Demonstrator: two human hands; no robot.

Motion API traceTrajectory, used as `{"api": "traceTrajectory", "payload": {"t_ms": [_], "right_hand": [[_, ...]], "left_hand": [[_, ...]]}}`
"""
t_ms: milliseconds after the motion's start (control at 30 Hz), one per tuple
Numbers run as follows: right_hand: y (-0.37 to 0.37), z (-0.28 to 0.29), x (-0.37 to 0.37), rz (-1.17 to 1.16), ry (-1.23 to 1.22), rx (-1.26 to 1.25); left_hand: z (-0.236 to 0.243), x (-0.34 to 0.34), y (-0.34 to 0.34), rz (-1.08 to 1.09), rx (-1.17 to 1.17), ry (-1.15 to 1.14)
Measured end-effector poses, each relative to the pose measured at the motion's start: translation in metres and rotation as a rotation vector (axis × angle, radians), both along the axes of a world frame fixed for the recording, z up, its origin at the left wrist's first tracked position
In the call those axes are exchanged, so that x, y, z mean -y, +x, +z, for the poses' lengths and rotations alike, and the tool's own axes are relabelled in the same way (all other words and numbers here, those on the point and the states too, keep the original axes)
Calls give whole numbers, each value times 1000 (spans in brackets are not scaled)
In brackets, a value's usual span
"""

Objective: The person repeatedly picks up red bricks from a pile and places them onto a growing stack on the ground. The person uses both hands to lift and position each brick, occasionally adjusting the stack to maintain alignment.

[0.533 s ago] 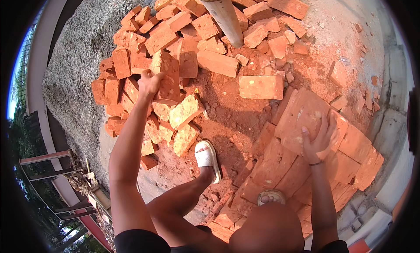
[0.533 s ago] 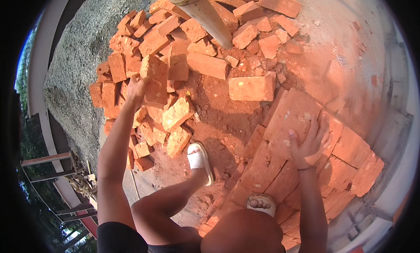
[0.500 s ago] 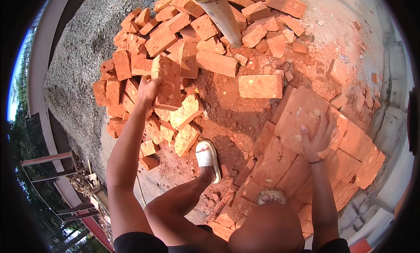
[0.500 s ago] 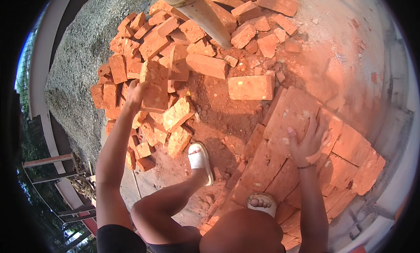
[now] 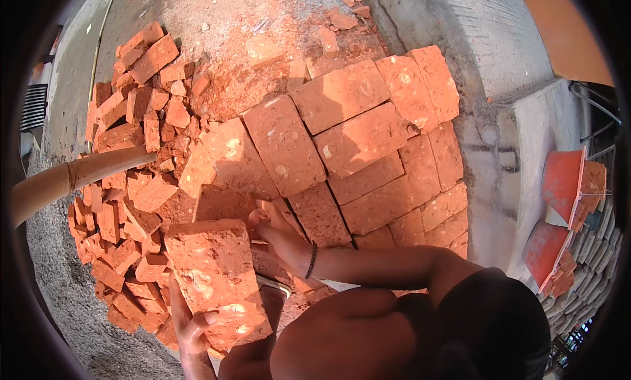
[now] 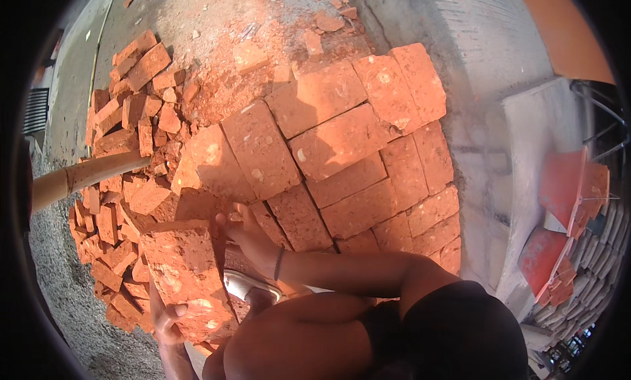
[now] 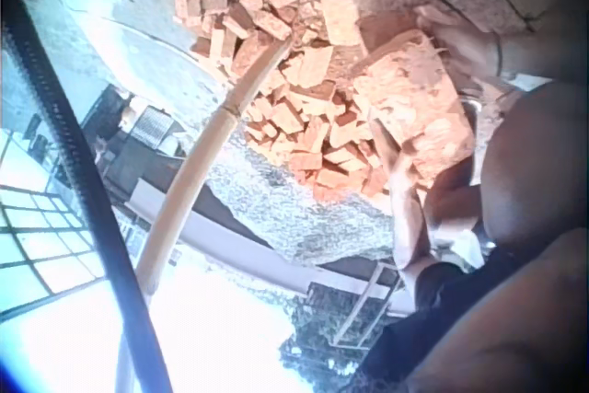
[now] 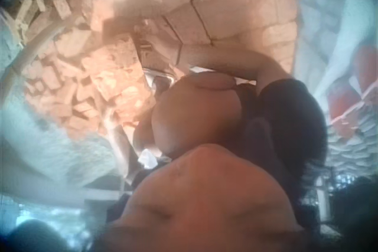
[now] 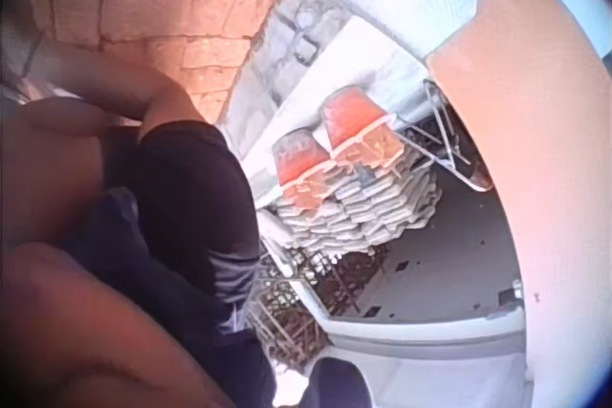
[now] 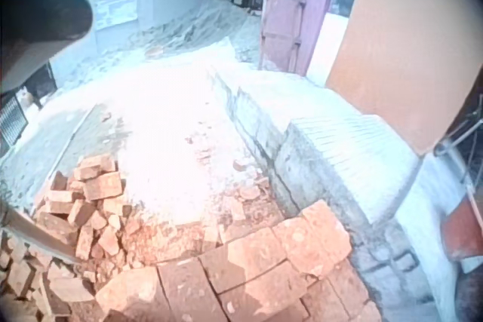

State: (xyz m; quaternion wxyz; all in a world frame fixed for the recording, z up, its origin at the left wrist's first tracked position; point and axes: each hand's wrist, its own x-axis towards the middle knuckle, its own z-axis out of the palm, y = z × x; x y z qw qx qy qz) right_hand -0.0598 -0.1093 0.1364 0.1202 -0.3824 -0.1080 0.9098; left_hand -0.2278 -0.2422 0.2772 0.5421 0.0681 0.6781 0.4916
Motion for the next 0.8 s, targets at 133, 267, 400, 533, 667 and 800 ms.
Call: {"api": "traceTrajectory", "payload": {"t_ms": [133, 267, 400, 533, 667, 800], "right_hand": [[16, 13, -34, -263, -140, 89], [80, 17, -71, -541, 5, 188], [148, 25, -121, -703, 209, 49], [204, 52, -122, -817, 438, 288], [253, 39, -104, -1054, 275, 593], [296, -24, -108, -1131, 171, 737]], "left_hand": [[3, -61, 34, -187, 57, 62], [-12, -106, 92, -364, 103, 164], [-30, -161, 130, -532, 297, 334], [-41, -189, 159, -574, 363, 417], [-57, -180, 169, -504, 342, 434], [-89, -170, 154, -420, 289, 345]]}}
